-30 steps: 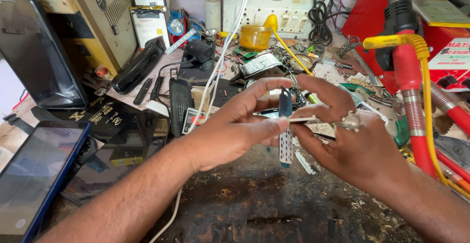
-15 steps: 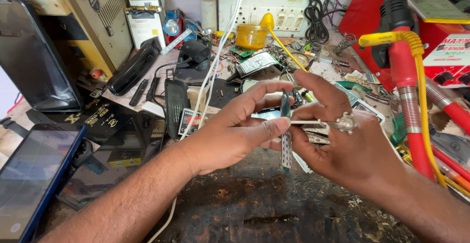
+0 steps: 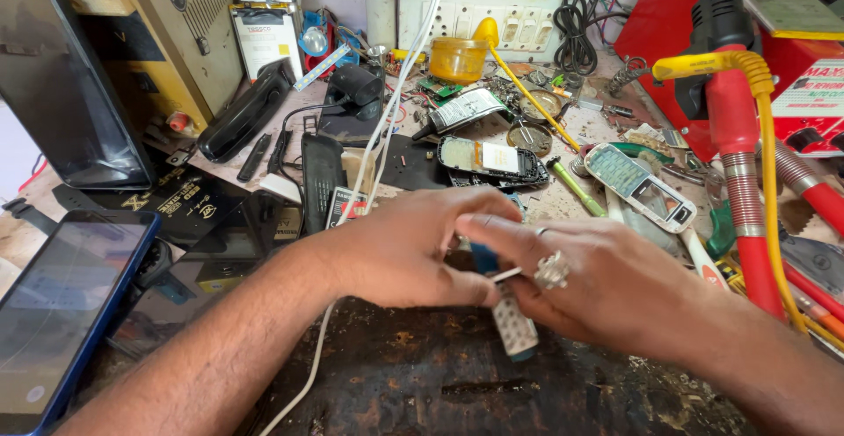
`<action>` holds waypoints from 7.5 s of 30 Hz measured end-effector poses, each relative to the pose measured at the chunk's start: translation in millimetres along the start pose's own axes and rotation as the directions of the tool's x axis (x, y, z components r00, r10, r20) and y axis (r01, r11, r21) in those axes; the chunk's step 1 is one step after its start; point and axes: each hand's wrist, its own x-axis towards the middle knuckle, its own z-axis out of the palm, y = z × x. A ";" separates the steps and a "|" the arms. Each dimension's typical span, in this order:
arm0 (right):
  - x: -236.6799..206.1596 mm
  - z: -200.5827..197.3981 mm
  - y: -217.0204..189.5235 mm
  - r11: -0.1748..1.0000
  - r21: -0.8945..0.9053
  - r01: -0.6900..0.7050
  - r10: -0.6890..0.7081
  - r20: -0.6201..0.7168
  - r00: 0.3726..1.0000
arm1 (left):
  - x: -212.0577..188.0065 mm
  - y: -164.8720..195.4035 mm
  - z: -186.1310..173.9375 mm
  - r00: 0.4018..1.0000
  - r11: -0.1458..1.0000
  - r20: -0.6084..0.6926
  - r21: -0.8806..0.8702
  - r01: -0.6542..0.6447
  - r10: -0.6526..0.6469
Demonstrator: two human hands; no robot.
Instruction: The person works on a small keypad mobile phone at a cluttered repair bench. They pry open the phone with a tool, remove and reposition the battery and internal board, use a screwdriver on the casing, and press the screen and keypad assembly back into the housing.
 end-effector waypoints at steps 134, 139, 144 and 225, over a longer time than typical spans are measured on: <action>-4.0 -11.5 14.1 0.965 0.152 -0.215 0.213 0.031 0.977 | 5.0 4.3 12.1 0.979 0.966 -0.185 0.257 -0.035 0.085; -2.1 -11.1 17.5 0.983 0.120 -0.141 0.145 -0.019 0.989 | 5.7 2.4 13.0 0.980 0.970 -0.189 0.243 -0.022 0.070; -1.4 -10.3 17.9 0.987 0.097 -0.132 0.134 -0.018 0.991 | 5.2 0.7 14.1 0.973 0.965 -0.205 0.257 -0.049 0.104; 0.1 -12.6 12.8 0.972 0.058 -0.227 0.225 0.031 0.974 | 4.6 6.3 12.7 0.975 0.967 -0.208 0.252 -0.027 0.082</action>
